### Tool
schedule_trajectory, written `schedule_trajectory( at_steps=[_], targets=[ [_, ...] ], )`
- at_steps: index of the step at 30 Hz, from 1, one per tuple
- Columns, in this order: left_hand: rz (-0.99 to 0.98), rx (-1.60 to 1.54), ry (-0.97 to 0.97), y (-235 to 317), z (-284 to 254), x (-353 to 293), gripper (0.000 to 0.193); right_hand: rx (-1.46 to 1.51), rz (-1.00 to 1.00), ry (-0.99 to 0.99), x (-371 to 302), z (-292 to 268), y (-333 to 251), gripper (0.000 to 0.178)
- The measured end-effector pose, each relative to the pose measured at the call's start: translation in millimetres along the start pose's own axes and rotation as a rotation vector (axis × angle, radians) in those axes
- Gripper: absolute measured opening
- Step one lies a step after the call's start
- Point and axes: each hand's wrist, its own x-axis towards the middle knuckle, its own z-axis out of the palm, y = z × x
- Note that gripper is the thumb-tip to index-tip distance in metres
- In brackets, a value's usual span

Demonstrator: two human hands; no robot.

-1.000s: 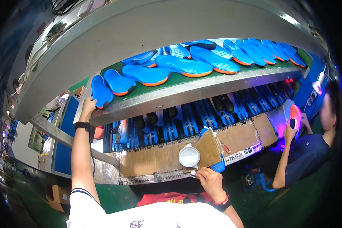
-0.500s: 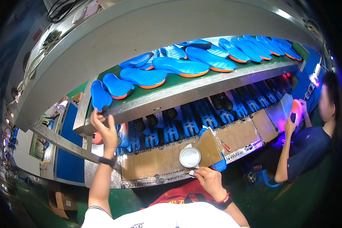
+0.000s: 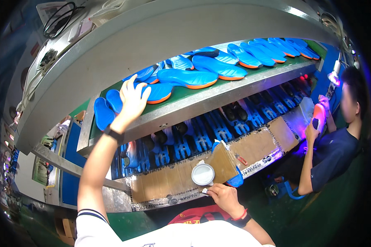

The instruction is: Applying glue or solution to blue shoe soles using a brush at a manufacturing workstation.

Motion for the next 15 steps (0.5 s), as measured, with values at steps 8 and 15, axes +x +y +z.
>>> schedule_trajectory(
  at_steps=[8, 15],
  targets=[
    [-0.253, 0.041, -0.754, 9, 23, 78, 0.058, -0.039, 0.044, 0.091, -8, -14, 9, 0.007],
    [-0.242, 0.085, -0.775, -19, 23, 86, 0.060, -0.064, 0.103, 0.136, -19, -19, 24, 0.007]
  ],
)
